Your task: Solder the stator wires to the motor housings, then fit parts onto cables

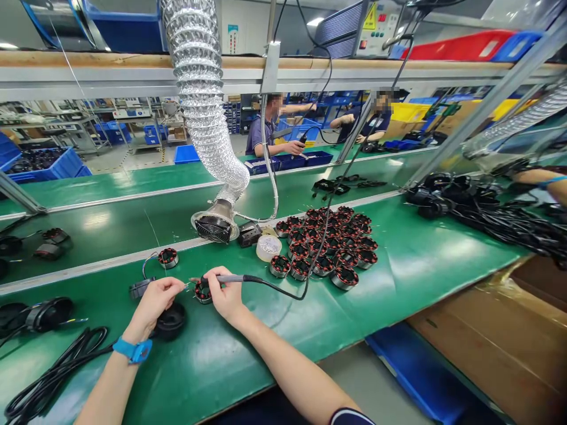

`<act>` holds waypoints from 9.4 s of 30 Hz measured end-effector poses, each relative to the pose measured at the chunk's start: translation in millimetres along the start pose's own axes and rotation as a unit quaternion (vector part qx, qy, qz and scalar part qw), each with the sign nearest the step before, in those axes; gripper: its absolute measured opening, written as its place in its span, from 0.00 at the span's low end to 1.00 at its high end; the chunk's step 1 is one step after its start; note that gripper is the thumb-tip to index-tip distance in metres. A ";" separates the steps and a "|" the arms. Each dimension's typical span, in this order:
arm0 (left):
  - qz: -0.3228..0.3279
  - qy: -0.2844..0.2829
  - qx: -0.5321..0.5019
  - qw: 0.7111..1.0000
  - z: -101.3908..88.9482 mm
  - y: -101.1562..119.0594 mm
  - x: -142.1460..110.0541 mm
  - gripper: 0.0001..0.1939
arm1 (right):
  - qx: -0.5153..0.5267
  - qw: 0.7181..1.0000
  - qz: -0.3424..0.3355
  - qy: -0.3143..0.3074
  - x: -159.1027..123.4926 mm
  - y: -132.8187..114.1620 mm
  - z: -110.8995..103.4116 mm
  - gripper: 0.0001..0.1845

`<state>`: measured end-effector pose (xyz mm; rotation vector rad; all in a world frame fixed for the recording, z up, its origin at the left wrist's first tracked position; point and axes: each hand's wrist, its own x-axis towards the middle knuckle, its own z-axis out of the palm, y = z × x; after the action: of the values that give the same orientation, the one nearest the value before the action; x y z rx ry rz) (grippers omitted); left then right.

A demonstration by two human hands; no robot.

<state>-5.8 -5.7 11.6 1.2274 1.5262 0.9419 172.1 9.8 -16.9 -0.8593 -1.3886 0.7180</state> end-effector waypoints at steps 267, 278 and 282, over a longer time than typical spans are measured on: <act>-0.056 -0.115 -0.031 0.991 -0.3 4.8 -6.0 0.17 | -0.104 0.977 -0.009 -0.184 -19.2 13.0 -19.6 0.41; -0.071 -0.104 -0.076 0.989 0.1 -4.0 -2.2 0.16 | -0.116 0.981 0.019 -0.156 -22.1 14.0 -6.4 0.37; -0.061 -0.096 -0.055 0.992 -0.1 -3.9 -2.1 0.17 | -0.104 0.985 0.001 -0.137 -22.5 15.0 -7.6 0.36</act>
<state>-6.8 -8.6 8.3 1.1005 1.3631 0.7948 178.9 -2.1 -41.3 -0.9506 -1.7312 0.7209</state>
